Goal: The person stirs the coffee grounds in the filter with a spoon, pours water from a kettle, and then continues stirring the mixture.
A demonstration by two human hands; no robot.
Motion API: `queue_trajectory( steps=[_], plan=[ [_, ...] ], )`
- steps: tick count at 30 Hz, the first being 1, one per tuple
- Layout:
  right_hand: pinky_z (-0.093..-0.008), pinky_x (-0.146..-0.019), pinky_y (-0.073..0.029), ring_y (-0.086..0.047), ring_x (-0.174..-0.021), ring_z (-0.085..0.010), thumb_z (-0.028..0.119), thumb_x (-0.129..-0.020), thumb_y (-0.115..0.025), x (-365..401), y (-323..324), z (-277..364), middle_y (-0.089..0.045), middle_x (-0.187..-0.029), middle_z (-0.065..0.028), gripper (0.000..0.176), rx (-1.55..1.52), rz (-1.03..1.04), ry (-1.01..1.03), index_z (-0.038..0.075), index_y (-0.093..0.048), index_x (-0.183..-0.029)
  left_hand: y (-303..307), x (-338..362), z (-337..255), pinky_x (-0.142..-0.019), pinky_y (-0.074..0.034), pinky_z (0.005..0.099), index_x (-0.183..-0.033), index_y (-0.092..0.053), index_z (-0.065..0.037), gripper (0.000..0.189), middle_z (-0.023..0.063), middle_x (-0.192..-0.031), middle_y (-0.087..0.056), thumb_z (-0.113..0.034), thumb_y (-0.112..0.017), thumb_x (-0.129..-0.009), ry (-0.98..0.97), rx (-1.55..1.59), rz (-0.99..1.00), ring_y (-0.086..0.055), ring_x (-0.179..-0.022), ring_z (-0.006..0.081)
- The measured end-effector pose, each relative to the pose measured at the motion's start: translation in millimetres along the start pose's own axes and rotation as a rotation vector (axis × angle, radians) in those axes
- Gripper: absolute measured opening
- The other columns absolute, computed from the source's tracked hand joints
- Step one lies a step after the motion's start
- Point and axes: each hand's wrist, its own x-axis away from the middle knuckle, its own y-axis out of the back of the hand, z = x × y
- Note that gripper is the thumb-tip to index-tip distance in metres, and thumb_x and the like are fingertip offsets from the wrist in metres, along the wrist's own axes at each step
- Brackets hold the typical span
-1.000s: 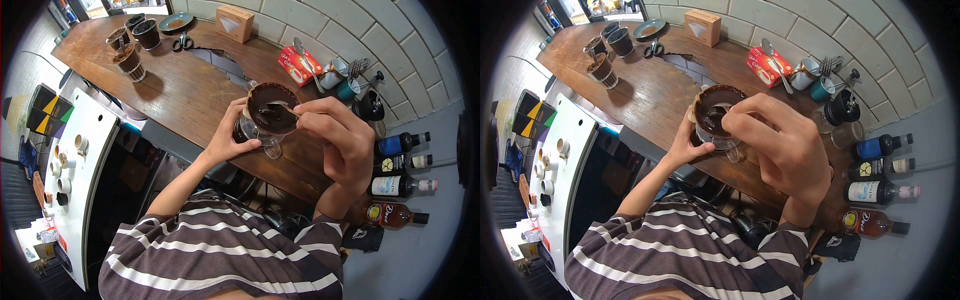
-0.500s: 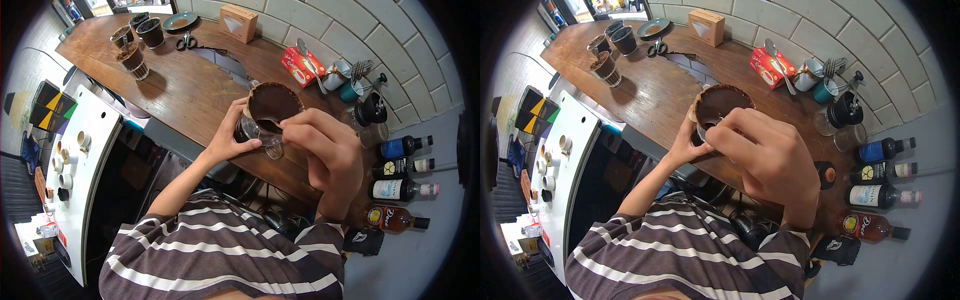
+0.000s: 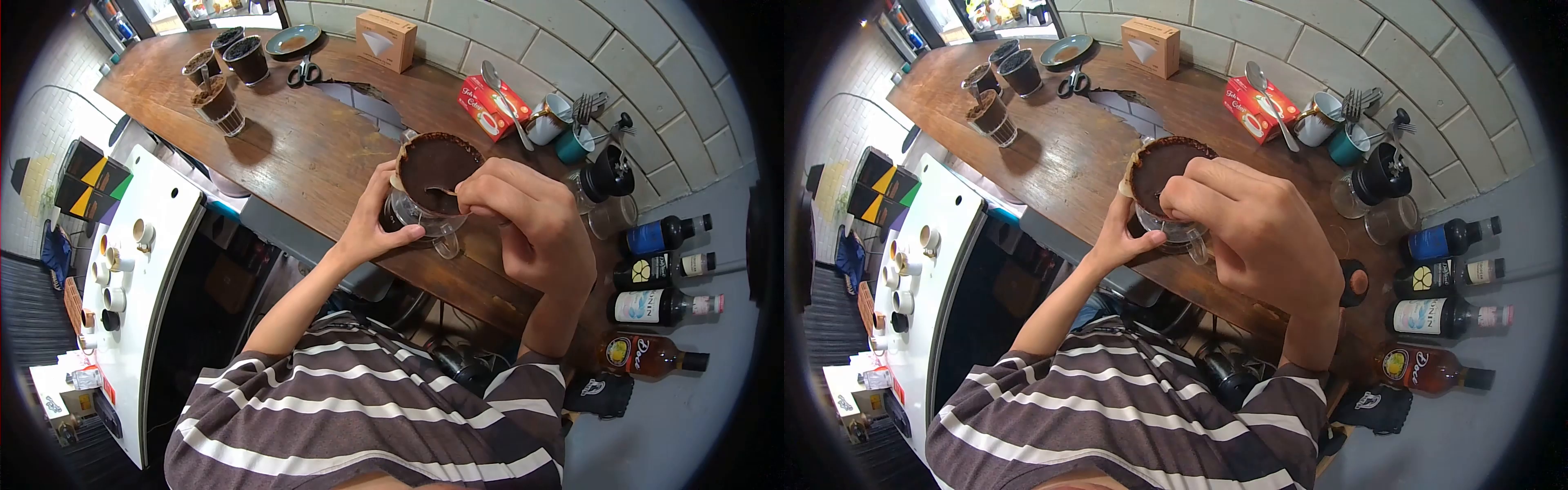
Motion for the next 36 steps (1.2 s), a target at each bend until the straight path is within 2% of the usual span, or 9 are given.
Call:
queue_trajectory(
  steps=[5,7,11,14,16,20,22,28,36],
  plan=[
    [-0.0348,-0.065,-0.049,-0.061,-0.074,-0.0327,-0.020,-0.062,-0.054,-1.2,5.2,-2.6,-0.058,-0.079,-0.0146,0.032,0.018,-0.016,-0.003,-0.003,-0.059,-0.088,0.6,0.8,1.8,-0.109,-0.033,0.0379,-0.140,-0.037,0.001,0.085,0.0132,-0.139,-0.037,-0.028,-0.081,-0.073,-0.008,-0.034,0.010,-0.040,-0.131,0.0252],
    [-0.0315,-0.066,-0.049,-0.062,-0.073,-0.0298,-0.017,-0.069,-0.056,-0.7,6.7,-5.1,-0.060,-0.078,-0.0141,0.024,0.078,-0.093,0.000,-0.004,-0.059,-0.089,-0.2,0.9,0.4,-0.109,-0.033,0.0381,-0.140,-0.037,0.001,0.085,0.0134,-0.139,-0.037,-0.029,-0.081,-0.073,-0.009,-0.032,0.004,-0.040,-0.132,0.0257],
    [-0.0344,-0.065,-0.050,-0.060,-0.073,-0.0330,-0.013,-0.064,-0.055,0.1,9.1,-17.1,-0.060,-0.082,-0.0115,0.031,-0.001,-0.206,0.020,0.001,-0.058,-0.091,1.3,1.5,3.5,-0.110,-0.032,0.0385,-0.139,-0.038,0.001,0.086,0.0140,-0.140,-0.037,-0.032,-0.080,-0.073,-0.011,-0.070,0.006,-0.039,-0.133,0.0272],
    [-0.0302,-0.063,-0.049,-0.060,-0.068,-0.0296,-0.012,-0.072,-0.056,-1.3,9.0,-19.9,-0.060,-0.079,-0.0103,0.021,-0.016,-0.342,0.077,0.000,-0.059,-0.089,0.9,2.0,0.9,-0.111,-0.031,0.0389,-0.139,-0.038,0.001,0.086,0.0145,-0.140,-0.037,-0.034,-0.080,-0.073,0.023,-0.059,0.008,-0.039,-0.133,0.0277],
    [-0.0282,-0.065,-0.051,-0.065,-0.073,-0.0200,0.000,-0.094,-0.054,-1.3,10.6,-19.4,-0.064,-0.079,-0.0106,0.008,0.063,-0.296,0.029,-0.005,-0.058,-0.089,1.4,2.6,2.2,-0.111,-0.031,0.0390,-0.139,-0.038,0.001,0.086,0.0146,-0.140,-0.037,-0.034,-0.080,-0.073,0.023,-0.068,0.008,-0.039,-0.133,0.0277],
    [-0.0277,-0.065,-0.051,-0.065,-0.072,-0.0198,0.002,-0.095,-0.053,-4.2,5.8,-18.0,-0.064,-0.078,-0.0106,0.010,0.051,-0.293,-0.088,-0.005,-0.059,-0.091,0.9,2.2,1.5,-0.111,-0.030,0.0391,-0.139,-0.038,0.001,0.087,0.0147,-0.140,-0.037,-0.034,-0.080,-0.072,0.009,-0.091,-0.001,-0.038,-0.134,0.0277],
    [-0.0327,-0.061,-0.047,-0.060,-0.067,-0.0290,0.000,-0.092,-0.056,-7.0,0.8,-21.0,-0.060,-0.077,-0.0121,0.001,0.033,-0.342,-0.089,0.000,-0.057,-0.091,0.8,2.2,1.1,-0.112,-0.030,0.0391,-0.139,-0.038,0.001,0.087,0.0147,-0.140,-0.037,-0.034,-0.080,-0.072,0.013,-0.085,0.000,-0.038,-0.134,0.0276],
    [-0.0358,-0.061,-0.045,-0.061,-0.068,-0.0326,0.004,-0.096,-0.051,-10.2,-5.5,-28.1,-0.061,-0.075,-0.0157,0.007,-0.030,-0.238,-0.160,-0.001,-0.054,-0.091,0.2,1.7,1.4,-0.112,-0.030,0.0389,-0.139,-0.038,0.001,0.086,0.0148,-0.140,-0.037,-0.033,-0.080,-0.072,0.020,-0.052,0.005,-0.037,-0.134,0.0276],
    [-0.0337,-0.054,-0.039,-0.053,-0.055,-0.0218,0.009,-0.099,-0.046,-10.1,-9.2,-42.9,-0.054,-0.064,-0.0122,0.015,-0.163,-0.173,-0.225,-0.001,-0.053,-0.090,0.2,2.1,0.3,-0.111,-0.030,0.0379,-0.139,-0.038,0.001,0.085,0.0138,-0.139,-0.038,-0.031,-0.081,-0.072,0.021,-0.052,0.007,-0.038,-0.133,0.0263]
  ],
)
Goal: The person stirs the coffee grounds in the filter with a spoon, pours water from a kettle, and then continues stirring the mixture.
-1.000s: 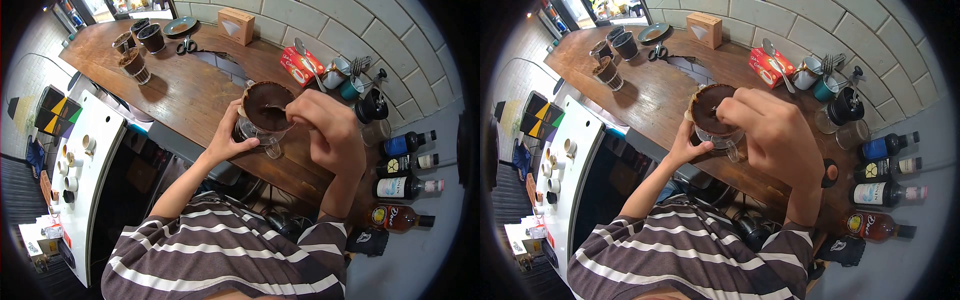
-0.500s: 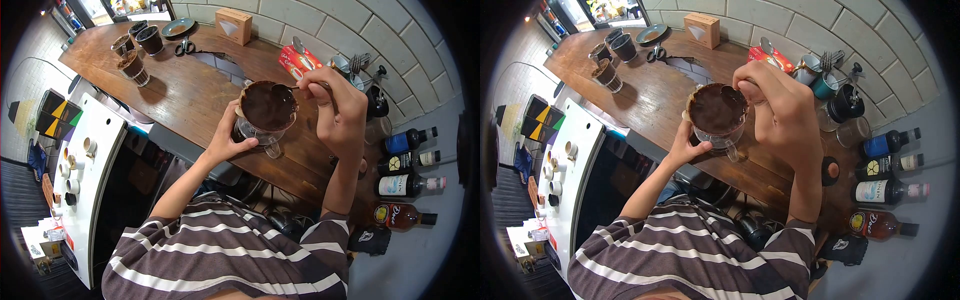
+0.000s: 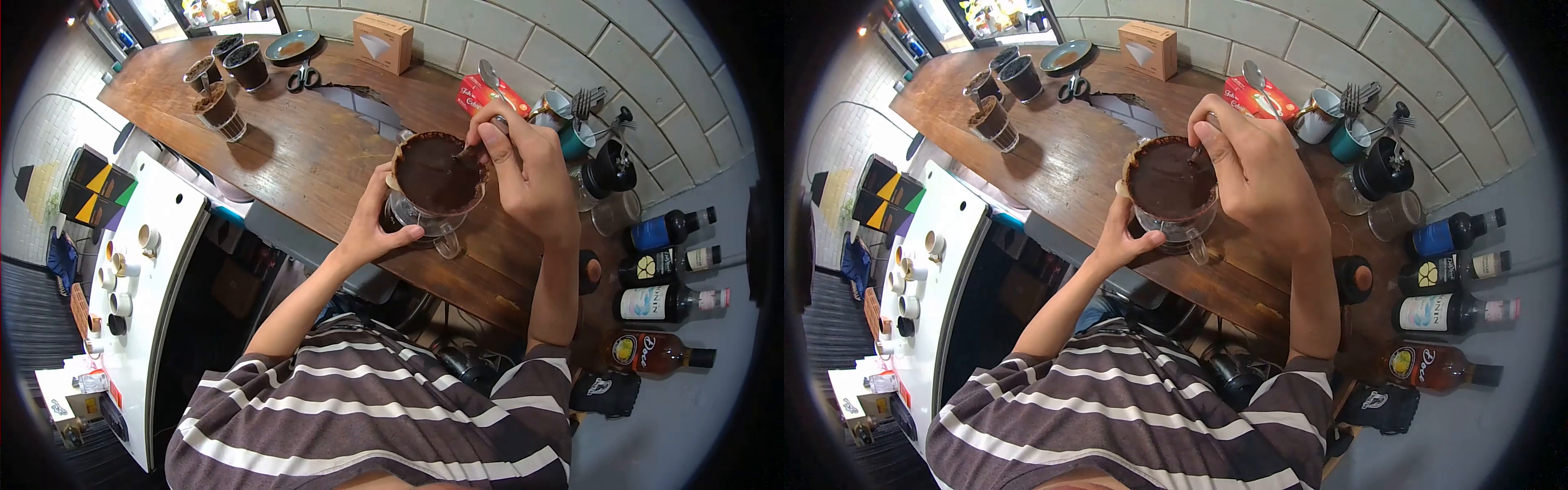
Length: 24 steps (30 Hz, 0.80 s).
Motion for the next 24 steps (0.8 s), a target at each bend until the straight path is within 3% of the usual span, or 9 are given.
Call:
queue_trajectory(
  steps=[4,10,24],
  plan=[
    [-0.0317,-0.054,-0.040,-0.053,-0.055,-0.0166,0.009,-0.100,-0.045,-0.3,3.2,-8.2,-0.052,-0.063,-0.0091,0.017,-0.032,0.011,-0.017,-0.001,-0.052,-0.088,-1.1,-0.2,0.6,-0.111,-0.030,0.0370,-0.138,-0.038,0.001,0.087,0.0128,-0.137,-0.038,-0.031,-0.082,-0.071,0.011,0.017,-0.018,-0.039,-0.132,0.0252],
    [-0.0299,-0.057,-0.045,-0.055,-0.057,-0.0155,0.012,-0.101,-0.042,-1.9,-2.3,-6.4,-0.053,-0.065,-0.0081,0.021,-0.080,-0.037,-0.094,0.000,-0.052,-0.086,-2.3,-0.8,1.2,-0.111,-0.030,0.0369,-0.139,-0.037,0.002,0.089,0.0124,-0.136,-0.039,-0.034,-0.082,-0.070,0.010,0.020,-0.025,-0.040,-0.131,0.0250],
    [-0.0295,-0.058,-0.045,-0.055,-0.059,-0.0141,0.014,-0.102,-0.042,-2.7,-5.3,-9.2,-0.055,-0.067,-0.0068,0.023,-0.132,0.005,-0.100,0.000,-0.053,-0.087,-2.1,-0.5,3.5,-0.110,-0.032,0.0377,-0.138,-0.038,0.001,0.089,0.0125,-0.135,-0.040,-0.035,-0.082,-0.070,-0.013,-0.020,-0.029,-0.041,-0.130,0.0260]
  ],
)
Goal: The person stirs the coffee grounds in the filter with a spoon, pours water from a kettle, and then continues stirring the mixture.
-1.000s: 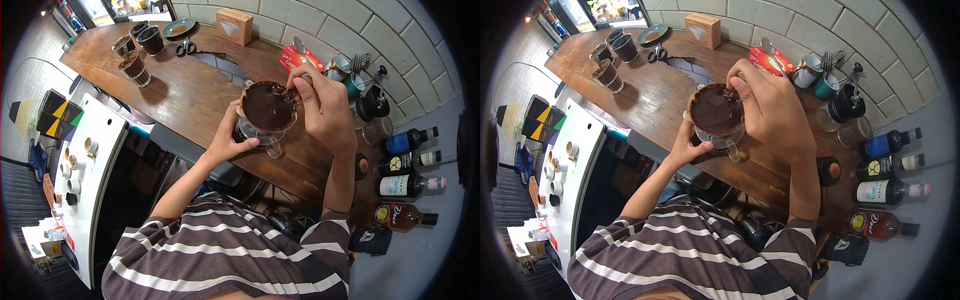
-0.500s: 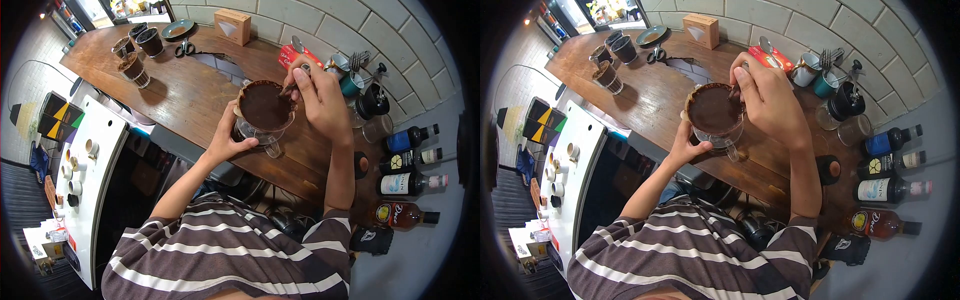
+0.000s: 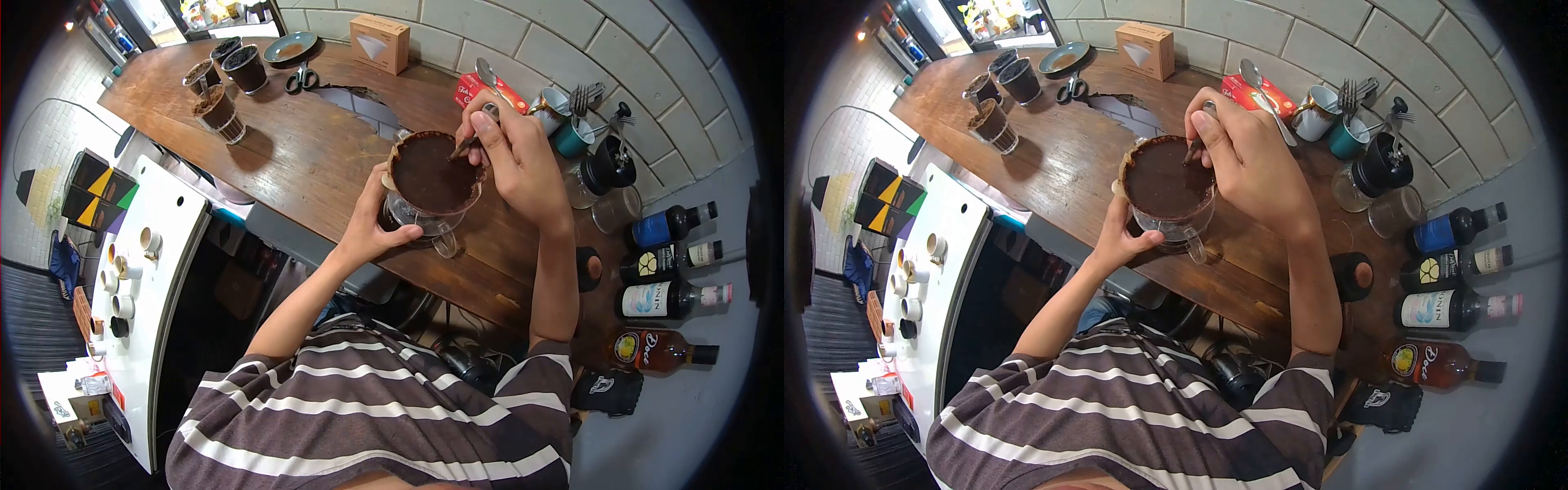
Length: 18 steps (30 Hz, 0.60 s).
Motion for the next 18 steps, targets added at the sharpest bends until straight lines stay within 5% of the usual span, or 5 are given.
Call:
queue_trajectory(
  steps=[18],
  plan=[
    [-0.0278,-0.059,-0.045,-0.054,-0.060,-0.0120,0.012,-0.102,-0.043,0.7,1.9,-1.8,-0.056,-0.069,-0.0051,0.023,-0.061,0.055,0.007,-0.001,-0.052,-0.086,-0.7,-1.2,-3.8,-0.108,-0.034,0.0370,-0.137,-0.039,0.001,0.088,0.0117,-0.133,-0.042,-0.034,-0.082,-0.069,0.013,0.024,-0.017,-0.044,-0.127,0.0241]
  ],
)
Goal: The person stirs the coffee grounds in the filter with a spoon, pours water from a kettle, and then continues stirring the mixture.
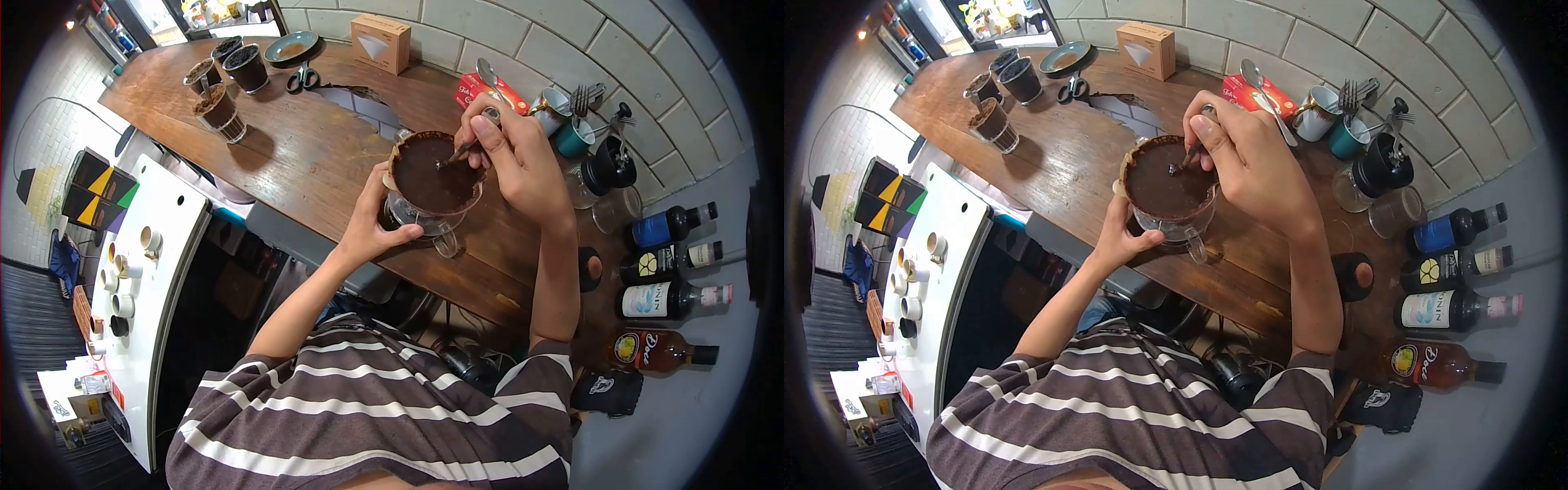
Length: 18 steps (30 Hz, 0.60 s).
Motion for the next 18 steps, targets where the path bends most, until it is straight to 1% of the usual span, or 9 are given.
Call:
queue_trajectory(
  steps=[11,13,14,16,18],
  plan=[
    [-0.0281,-0.058,-0.045,-0.054,-0.060,-0.0126,0.013,-0.102,-0.044,1.4,1.1,4.7,-0.057,-0.068,-0.0056,0.024,-0.002,0.009,0.002,-0.001,-0.053,-0.086,0.2,0.5,1.7,-0.108,-0.035,0.0369,-0.136,-0.039,0.001,0.086,0.0116,-0.133,-0.041,-0.034,-0.082,-0.070,-0.017,-0.010,0.002,-0.044,-0.127,0.0237],
    [-0.0250,-0.059,-0.043,-0.053,-0.063,-0.0097,0.018,-0.104,-0.043,2.3,3.1,4.7,-0.057,-0.073,-0.0042,0.026,0.024,0.053,-0.013,0.001,-0.051,-0.087,0.1,0.1,0.3,-0.108,-0.035,0.0369,-0.136,-0.039,0.002,0.086,0.0116,-0.133,-0.041,-0.033,-0.082,-0.070,-0.018,-0.009,0.002,-0.044,-0.127,0.0237],
    [-0.0250,-0.059,-0.043,-0.053,-0.063,-0.0097,0.018,-0.104,-0.043,2.1,2.2,5.1,-0.057,-0.073,-0.0042,0.026,0.024,0.053,-0.013,0.001,-0.051,-0.087,0.2,0.0,-0.2,-0.108,-0.035,0.0369,-0.136,-0.039,0.002,0.086,0.0116,-0.133,-0.041,-0.033,-0.082,-0.070,-0.018,-0.007,0.003,-0.044,-0.127,0.0237],
    [-0.0287,-0.057,-0.045,-0.055,-0.059,-0.0132,0.014,-0.103,-0.044,1.8,-0.2,6.3,-0.056,-0.066,-0.0064,0.024,-0.012,0.011,0.021,-0.001,-0.053,-0.085,1.0,0.4,1.8,-0.108,-0.035,0.0368,-0.136,-0.039,0.002,0.086,0.0115,-0.133,-0.041,-0.032,-0.082,-0.070,-0.018,-0.008,0.006,-0.044,-0.127,0.0237],
    [-0.0288,-0.057,-0.045,-0.055,-0.059,-0.0135,0.013,-0.102,-0.044,2.6,0.4,8.6,-0.055,-0.065,-0.0067,0.024,-0.005,0.017,0.015,-0.001,-0.053,-0.085,0.9,0.6,2.8,-0.108,-0.035,0.0368,-0.137,-0.039,0.002,0.086,0.0115,-0.133,-0.041,-0.032,-0.082,-0.070,-0.017,-0.009,0.010,-0.044,-0.127,0.0237]
  ],
)
